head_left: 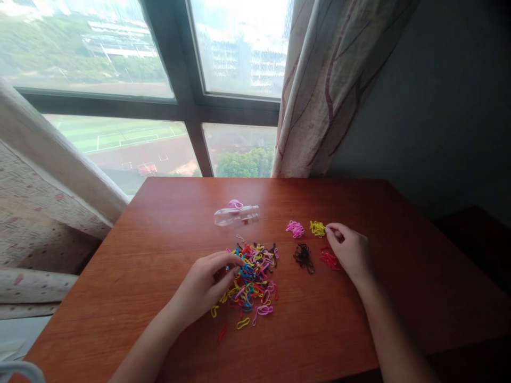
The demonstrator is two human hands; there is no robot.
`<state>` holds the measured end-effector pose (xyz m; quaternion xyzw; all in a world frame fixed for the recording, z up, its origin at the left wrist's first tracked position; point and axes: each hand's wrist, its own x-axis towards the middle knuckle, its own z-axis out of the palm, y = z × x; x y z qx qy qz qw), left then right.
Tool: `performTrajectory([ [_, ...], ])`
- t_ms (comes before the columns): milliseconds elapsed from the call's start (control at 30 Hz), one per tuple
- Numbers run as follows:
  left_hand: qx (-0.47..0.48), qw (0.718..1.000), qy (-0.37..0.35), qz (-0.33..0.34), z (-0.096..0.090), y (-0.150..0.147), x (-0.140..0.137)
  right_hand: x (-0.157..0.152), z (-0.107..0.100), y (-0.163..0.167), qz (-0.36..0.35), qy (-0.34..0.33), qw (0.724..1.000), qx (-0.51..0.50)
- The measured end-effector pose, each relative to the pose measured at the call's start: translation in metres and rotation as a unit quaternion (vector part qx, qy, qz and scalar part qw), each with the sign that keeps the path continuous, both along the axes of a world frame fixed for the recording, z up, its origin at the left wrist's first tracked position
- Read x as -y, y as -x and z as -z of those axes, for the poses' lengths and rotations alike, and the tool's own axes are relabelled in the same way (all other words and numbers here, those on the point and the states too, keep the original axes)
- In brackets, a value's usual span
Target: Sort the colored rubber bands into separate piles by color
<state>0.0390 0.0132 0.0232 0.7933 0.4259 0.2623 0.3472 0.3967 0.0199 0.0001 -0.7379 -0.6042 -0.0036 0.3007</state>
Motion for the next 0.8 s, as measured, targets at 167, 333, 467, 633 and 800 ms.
performTrajectory([
  [167, 0.009, 1.000, 0.022, -0.008, -0.004, 0.000, 0.000, 0.003, 0.003, 0.003, -0.016, 0.013, 0.999, 0.030],
  [333, 0.007, 1.000, 0.022, -0.002, -0.004, 0.000, 0.000, 0.023, -0.007, 0.023, -0.032, -0.017, 0.999, -0.002],
  [467, 0.000, 1.000, 0.016, 0.021, -0.005, 0.003, 0.000, 0.045, -0.013, 0.056, -0.088, -0.015, 0.994, -0.064],
  [633, -0.012, 0.998, 0.004, 0.060, -0.007, 0.006, 0.000, 0.069, -0.003, 0.099, -0.191, 0.020, 0.977, -0.097],
  [800, -0.064, 0.997, -0.025, 0.027, -0.003, 0.007, -0.002, 0.080, 0.008, 0.117, -0.213, 0.031, 0.968, -0.126],
])
